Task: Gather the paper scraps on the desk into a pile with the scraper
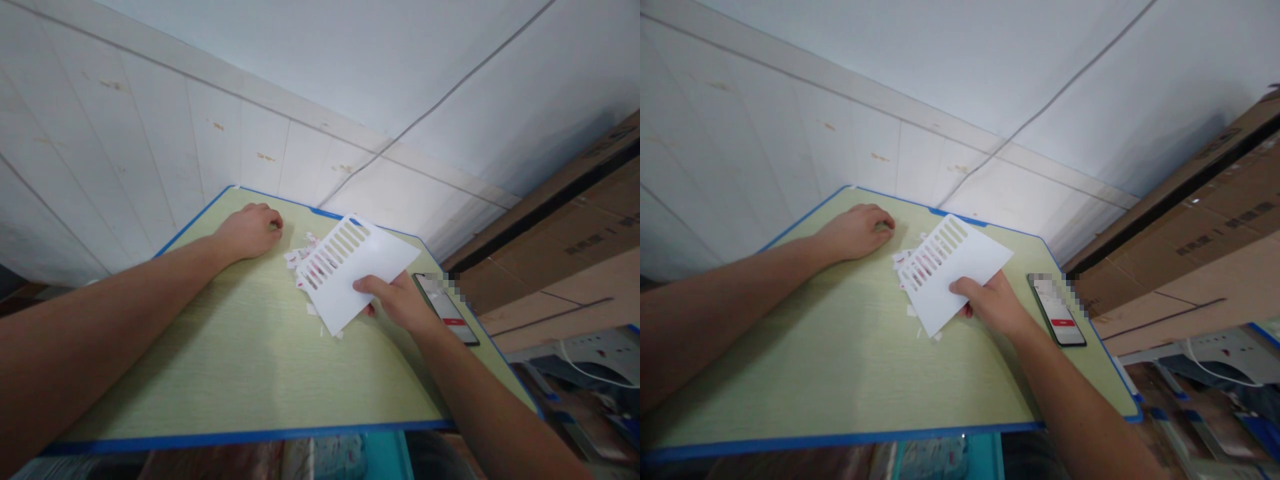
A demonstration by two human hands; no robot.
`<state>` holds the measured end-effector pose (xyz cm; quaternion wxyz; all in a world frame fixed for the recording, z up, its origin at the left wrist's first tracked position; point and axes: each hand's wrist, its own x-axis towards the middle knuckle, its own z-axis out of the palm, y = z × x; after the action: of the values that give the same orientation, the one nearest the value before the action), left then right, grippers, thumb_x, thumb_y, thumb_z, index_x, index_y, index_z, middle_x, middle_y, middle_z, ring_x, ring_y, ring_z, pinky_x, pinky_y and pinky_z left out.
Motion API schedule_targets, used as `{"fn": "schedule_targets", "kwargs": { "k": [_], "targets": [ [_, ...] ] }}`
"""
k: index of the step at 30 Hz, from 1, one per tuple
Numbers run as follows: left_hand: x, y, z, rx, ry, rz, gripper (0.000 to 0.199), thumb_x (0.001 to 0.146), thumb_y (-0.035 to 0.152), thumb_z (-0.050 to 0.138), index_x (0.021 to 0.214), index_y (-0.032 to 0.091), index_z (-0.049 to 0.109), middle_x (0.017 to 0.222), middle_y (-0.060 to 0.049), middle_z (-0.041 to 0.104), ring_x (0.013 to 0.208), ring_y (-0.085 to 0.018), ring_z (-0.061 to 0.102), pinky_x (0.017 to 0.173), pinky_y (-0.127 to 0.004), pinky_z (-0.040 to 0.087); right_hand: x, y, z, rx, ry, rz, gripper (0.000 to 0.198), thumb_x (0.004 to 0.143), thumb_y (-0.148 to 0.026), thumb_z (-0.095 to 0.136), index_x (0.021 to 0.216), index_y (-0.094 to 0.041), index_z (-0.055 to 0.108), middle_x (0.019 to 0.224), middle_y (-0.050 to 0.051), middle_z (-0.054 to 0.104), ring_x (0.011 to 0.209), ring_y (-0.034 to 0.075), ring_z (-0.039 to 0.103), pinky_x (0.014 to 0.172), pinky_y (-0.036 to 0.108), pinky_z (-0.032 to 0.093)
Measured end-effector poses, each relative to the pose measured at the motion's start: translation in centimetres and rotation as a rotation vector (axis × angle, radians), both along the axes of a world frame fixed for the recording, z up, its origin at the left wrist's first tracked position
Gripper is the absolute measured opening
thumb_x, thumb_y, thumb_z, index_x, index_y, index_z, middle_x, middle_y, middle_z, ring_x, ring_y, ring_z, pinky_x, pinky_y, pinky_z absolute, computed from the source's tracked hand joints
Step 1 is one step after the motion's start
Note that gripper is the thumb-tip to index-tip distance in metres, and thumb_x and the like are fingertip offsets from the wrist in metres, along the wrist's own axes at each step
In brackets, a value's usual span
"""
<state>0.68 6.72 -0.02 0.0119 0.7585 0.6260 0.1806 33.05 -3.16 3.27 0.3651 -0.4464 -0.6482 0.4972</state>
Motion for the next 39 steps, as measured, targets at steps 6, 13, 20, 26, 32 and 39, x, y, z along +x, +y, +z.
{"fn": "schedule_targets", "kwargs": {
  "k": [6, 13, 20, 26, 32, 39],
  "targets": [
    [-0.1, 0.2, -0.2, 0.004, 0.001, 0.006, 0.046, 0.103, 0.042, 0.058, 0.130, 0.027, 0.092, 0.144, -0.014, 0.087, 0.145, -0.037, 0.076, 0.129, -0.048, 0.060, 0.3, 0.2, -0.1, 0.017, -0.013, -0.050, 0.018, 0.070, -0.039, 0.082, 0.067, -0.026, 0.069, 0.056, 0.001, 0.064, 0.045, 0.018, 0.053, 0.042, 0.031, 0.046],
    [-0.1, 0.2, -0.3, 0.003, 0.006, 0.011, 0.047, 0.104, 0.042, 0.057, 0.132, 0.026, 0.092, 0.144, -0.015, 0.086, 0.146, -0.037, 0.075, 0.130, -0.047, 0.059, 0.4, 0.3, -0.2, -0.031, 0.003, 0.005, 0.015, 0.068, -0.037, 0.082, 0.068, -0.026, 0.071, 0.057, 0.001, 0.067, 0.044, 0.017, 0.053, 0.040, 0.028, 0.044],
    [-0.1, 0.3, -0.2, 0.006, -0.002, -0.001, 0.049, 0.102, 0.043, 0.057, 0.131, 0.025, 0.092, 0.146, -0.016, 0.086, 0.149, -0.040, 0.074, 0.131, -0.051, 0.059, 0.3, 0.0, 0.0, -0.056, 0.042, 0.007, 0.015, 0.067, -0.036, 0.083, 0.069, -0.025, 0.073, 0.055, 0.000, 0.067, 0.043, 0.016, 0.053, 0.039, 0.027, 0.045],
    [-0.2, 0.4, -0.3, 0.003, 0.002, 0.000, 0.048, 0.102, 0.042, 0.057, 0.131, 0.026, 0.091, 0.145, -0.015, 0.086, 0.148, -0.038, 0.075, 0.131, -0.048, 0.059, 0.4, 0.0, -0.1, -0.064, 0.007, 0.005, 0.015, 0.067, -0.036, 0.083, 0.072, -0.025, 0.073, 0.059, 0.001, 0.069, 0.045, 0.017, 0.055, 0.040, 0.027, 0.044],
    [-0.1, 0.2, -0.2, -0.007, 0.001, 0.012, 0.049, 0.103, 0.042, 0.057, 0.132, 0.024, 0.091, 0.148, -0.016, 0.086, 0.150, -0.038, 0.074, 0.132, -0.049, 0.058, 0.2, 0.3, -0.2, -0.039, 0.009, -0.008, 0.017, 0.067, -0.037, 0.082, 0.070, -0.025, 0.071, 0.058, 0.001, 0.069, 0.044, 0.016, 0.054, 0.040, 0.027, 0.043],
    [-0.1, 0.3, -0.2, -0.008, 0.021, 0.003, 0.050, 0.104, 0.040, 0.055, 0.133, 0.023, 0.091, 0.144, -0.016, 0.086, 0.148, -0.038, 0.075, 0.130, -0.049, 0.059, 1.2, 1.3, -0.4, 0.049, -0.012, -0.072, 0.020, 0.068, -0.038, 0.079, 0.066, -0.025, 0.064, 0.053, -0.001, 0.062, 0.042, 0.014, 0.051, 0.038, 0.026, 0.042]
  ]
}}
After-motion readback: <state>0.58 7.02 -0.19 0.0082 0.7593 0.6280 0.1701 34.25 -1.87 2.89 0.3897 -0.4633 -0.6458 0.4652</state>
